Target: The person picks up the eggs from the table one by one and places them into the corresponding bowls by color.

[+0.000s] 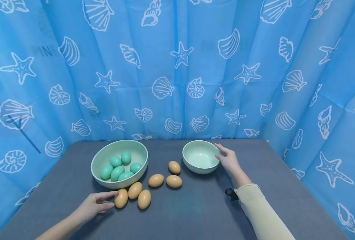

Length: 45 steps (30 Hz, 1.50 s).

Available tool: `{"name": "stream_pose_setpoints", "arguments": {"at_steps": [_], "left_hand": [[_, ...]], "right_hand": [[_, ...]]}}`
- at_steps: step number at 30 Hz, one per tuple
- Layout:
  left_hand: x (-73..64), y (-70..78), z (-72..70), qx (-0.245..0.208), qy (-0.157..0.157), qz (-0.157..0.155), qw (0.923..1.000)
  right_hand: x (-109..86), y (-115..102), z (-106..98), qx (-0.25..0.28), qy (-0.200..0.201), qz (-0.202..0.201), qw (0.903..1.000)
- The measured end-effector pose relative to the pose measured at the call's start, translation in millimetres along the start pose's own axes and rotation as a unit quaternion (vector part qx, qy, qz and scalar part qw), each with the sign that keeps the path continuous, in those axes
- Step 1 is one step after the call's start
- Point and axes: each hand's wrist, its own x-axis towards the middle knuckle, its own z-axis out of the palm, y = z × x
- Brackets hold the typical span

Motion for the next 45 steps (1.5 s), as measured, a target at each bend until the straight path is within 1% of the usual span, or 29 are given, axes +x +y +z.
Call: {"name": "stream_pose_setpoints", "arguments": {"at_steps": [2, 6, 8, 11, 17, 20, 24, 26, 29, 32, 35, 39, 42, 45], "left_hand": [[0.9, 1.2, 3.8, 0.004, 0.006, 0.003, 1.0], [3.3, 2.2, 9.4, 0.007, 0.012, 0.016, 0.9998], [4.9, 2.4, 11.4, 0.008, 0.01, 0.025, 0.9996], [6.9, 3.4, 14.2, 0.012, 0.013, 0.029, 0.9994], [9.8, 4.9, 18.7, 0.017, 0.023, 0.032, 0.9991], [11.0, 5.4, 20.6, 0.019, 0.029, 0.037, 0.9987], [12.1, 6.6, 22.7, 0.031, 0.037, 0.059, 0.9971], [12.1, 7.7, 23.6, 0.034, 0.042, 0.067, 0.9963], [11.7, 9.2, 24.8, 0.04, 0.044, 0.071, 0.9957], [11.8, 9.5, 25.3, 0.049, 0.039, 0.075, 0.9952], [12.8, 9.1, 25.7, 0.042, 0.034, 0.073, 0.9959], [12.8, 8.7, 25.8, 0.021, 0.03, 0.057, 0.9977], [10.8, 8.8, 25.1, 0.017, 0.024, 0.05, 0.9983], [7.8, 10.4, 23.5, 0.017, 0.022, 0.054, 0.9981]], "right_hand": [[1.9, 5.9, 2.8, 0.024, 0.009, 0.022, 0.9994], [3.2, 13.0, 8.5, 0.084, 0.026, 0.047, 0.995], [3.5, 14.4, 10.5, 0.104, 0.034, 0.051, 0.9927], [4.9, 14.2, 12.6, 0.121, 0.048, 0.06, 0.9897], [8.6, 13.3, 13.6, 0.139, 0.056, 0.077, 0.9857], [9.5, 14.2, 13.1, 0.135, 0.056, 0.081, 0.9861], [9.9, 14.9, 11.9, 0.116, 0.051, 0.086, 0.9882], [9.9, 15.0, 11.7, 0.116, 0.051, 0.09, 0.9879], [9.2, 14.8, 12.7, 0.13, 0.051, 0.093, 0.9858], [9.2, 14.0, 13.8, 0.151, 0.052, 0.1, 0.9822], [9.6, 13.0, 13.8, 0.159, 0.053, 0.108, 0.9799], [8.7, 11.9, 12.8, 0.151, 0.049, 0.11, 0.9812], [7.9, 11.4, 12.2, 0.147, 0.049, 0.112, 0.9815], [8.1, 11.9, 11.4, 0.15, 0.05, 0.116, 0.9806]]}}
